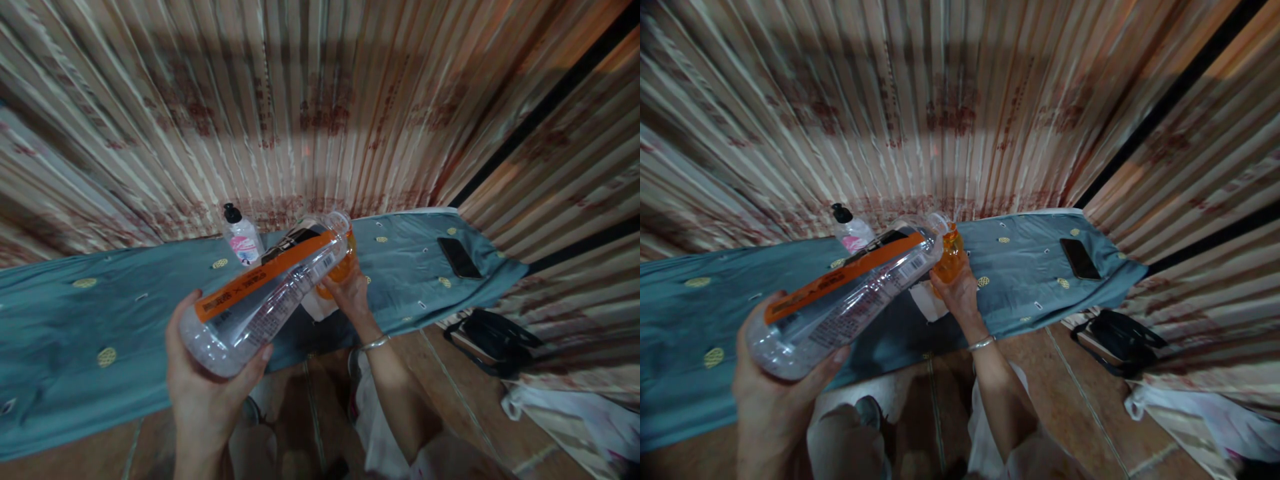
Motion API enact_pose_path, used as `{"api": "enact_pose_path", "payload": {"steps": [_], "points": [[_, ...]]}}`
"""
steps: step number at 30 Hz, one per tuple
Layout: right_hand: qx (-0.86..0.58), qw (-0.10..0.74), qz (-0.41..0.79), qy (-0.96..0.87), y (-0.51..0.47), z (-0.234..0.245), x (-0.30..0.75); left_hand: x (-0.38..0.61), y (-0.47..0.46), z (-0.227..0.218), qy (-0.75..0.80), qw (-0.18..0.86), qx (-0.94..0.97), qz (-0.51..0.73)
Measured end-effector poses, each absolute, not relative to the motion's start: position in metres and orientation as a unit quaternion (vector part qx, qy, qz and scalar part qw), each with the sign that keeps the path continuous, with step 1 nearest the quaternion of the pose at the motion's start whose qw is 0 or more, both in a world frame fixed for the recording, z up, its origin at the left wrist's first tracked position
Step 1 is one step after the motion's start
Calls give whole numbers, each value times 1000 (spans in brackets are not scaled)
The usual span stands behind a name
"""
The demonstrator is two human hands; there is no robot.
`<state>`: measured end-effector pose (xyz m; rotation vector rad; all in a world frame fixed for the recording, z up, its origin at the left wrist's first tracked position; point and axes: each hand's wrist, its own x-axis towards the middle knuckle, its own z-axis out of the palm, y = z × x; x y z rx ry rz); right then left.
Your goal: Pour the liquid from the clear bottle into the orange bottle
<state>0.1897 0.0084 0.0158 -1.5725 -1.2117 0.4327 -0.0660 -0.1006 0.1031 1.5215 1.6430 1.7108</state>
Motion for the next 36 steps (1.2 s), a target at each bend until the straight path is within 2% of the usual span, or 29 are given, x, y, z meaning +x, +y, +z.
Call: {"api": "enact_pose_path", "payload": {"steps": [8, 16, 24, 28, 33, 36], "points": [[-655, 530, 175, -509, 7, 20, 188, -85, -100, 90, 570, 190, 547, 582], [-651, 537, 186, -503, 8, 20, 188, -67, -101, 103, 590, 209, 497, 601], [-651, 533, 172, -513, 9, 15, 189, -82, -99, 92, 570, 196, 539, 588], [-651, 530, 170, -515, 8, 16, 189, -75, -100, 96, 572, 157, 533, 604], [-653, 527, 165, -519, 8, 15, 190, -72, -101, 98, 573, 191, 540, 586], [-657, 523, 168, -517, 9, 14, 191, -71, -100, 97, 568, 175, 520, 614]]}}
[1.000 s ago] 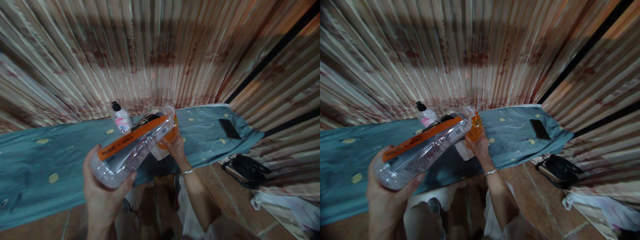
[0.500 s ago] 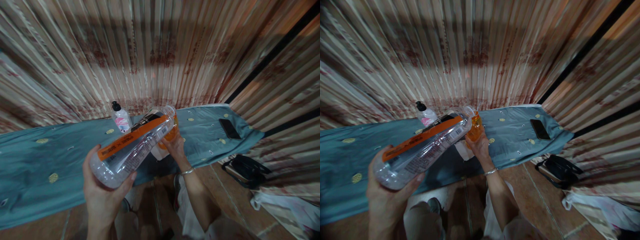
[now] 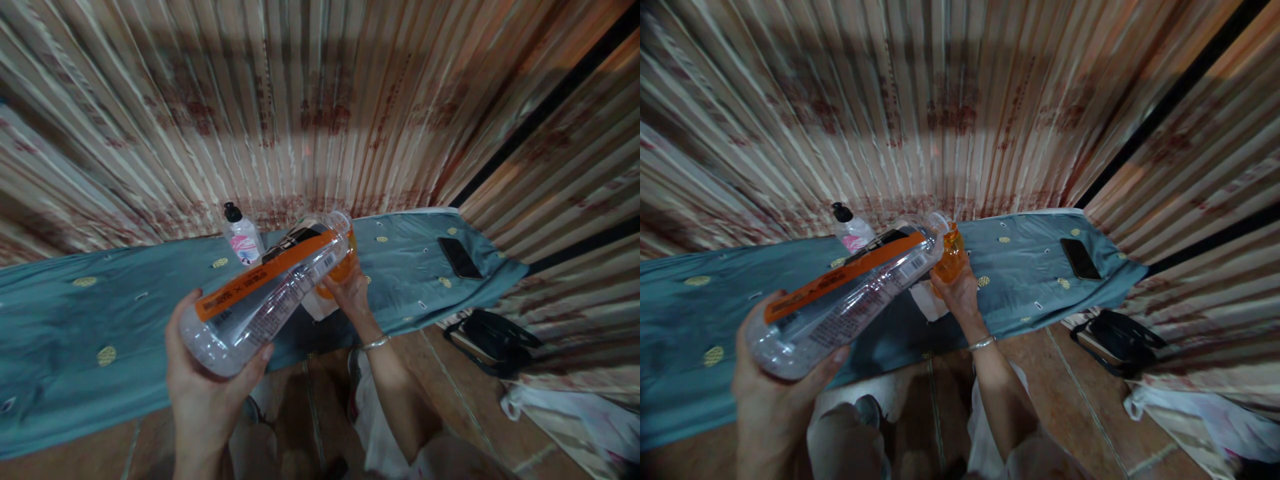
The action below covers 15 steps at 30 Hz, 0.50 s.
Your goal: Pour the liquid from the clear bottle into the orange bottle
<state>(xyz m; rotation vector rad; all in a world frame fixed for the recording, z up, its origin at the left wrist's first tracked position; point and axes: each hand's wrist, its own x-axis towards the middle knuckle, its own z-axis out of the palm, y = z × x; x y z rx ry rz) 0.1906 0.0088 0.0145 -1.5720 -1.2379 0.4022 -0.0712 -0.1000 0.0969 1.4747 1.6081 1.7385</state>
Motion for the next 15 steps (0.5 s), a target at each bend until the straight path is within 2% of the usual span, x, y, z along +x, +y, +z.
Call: {"api": "enact_pose_path", "payload": {"steps": [8, 15], "points": [[-650, 530, 167, -518, 10, 11, 192, -69, -100, 98, 571, 149, 530, 609], [-646, 531, 177, -519, 11, 11, 192, -68, -101, 99, 572, 170, 518, 612]]}}
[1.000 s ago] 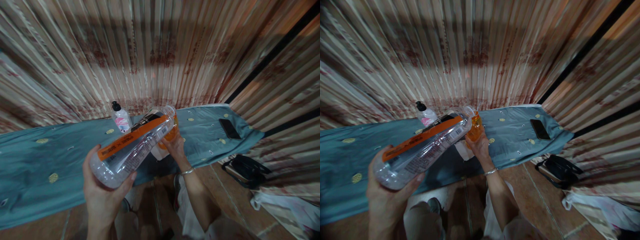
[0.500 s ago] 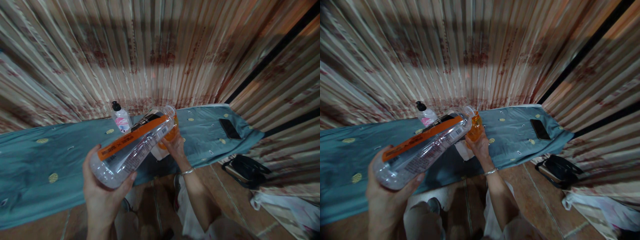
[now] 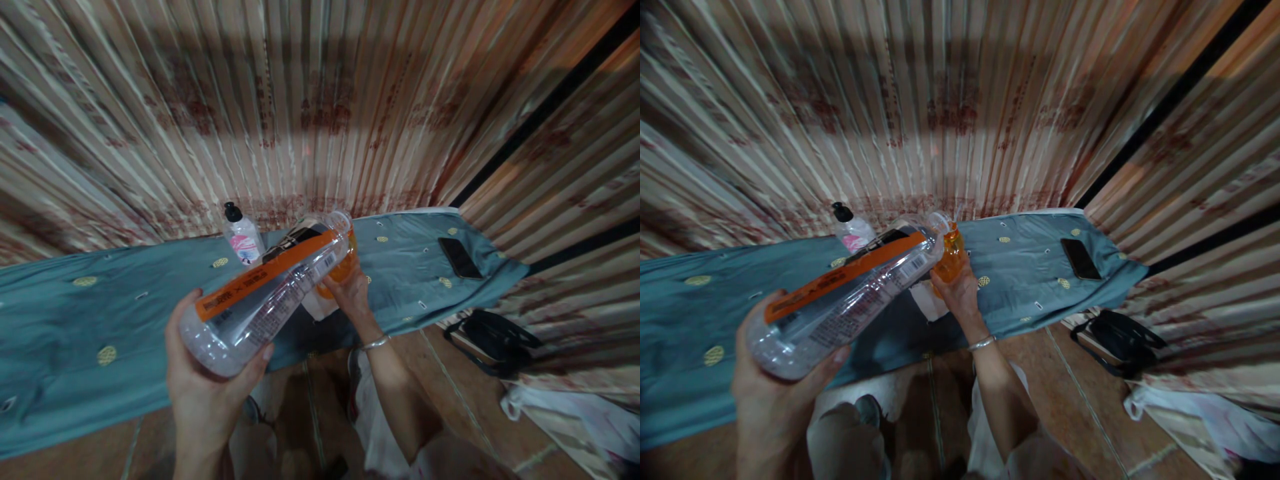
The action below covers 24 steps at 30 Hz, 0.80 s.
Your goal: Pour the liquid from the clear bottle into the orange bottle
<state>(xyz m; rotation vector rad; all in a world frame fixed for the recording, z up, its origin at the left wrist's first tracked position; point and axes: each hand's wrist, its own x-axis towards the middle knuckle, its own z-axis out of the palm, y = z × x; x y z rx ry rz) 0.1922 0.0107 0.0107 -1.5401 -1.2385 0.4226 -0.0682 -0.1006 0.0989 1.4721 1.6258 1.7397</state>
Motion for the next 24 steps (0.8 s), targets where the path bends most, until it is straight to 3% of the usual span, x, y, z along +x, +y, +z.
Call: {"api": "enact_pose_path", "payload": {"steps": [24], "points": [[-647, 532, 180, -516, 9, 15, 189, -80, -97, 93, 576, 186, 509, 612]]}}
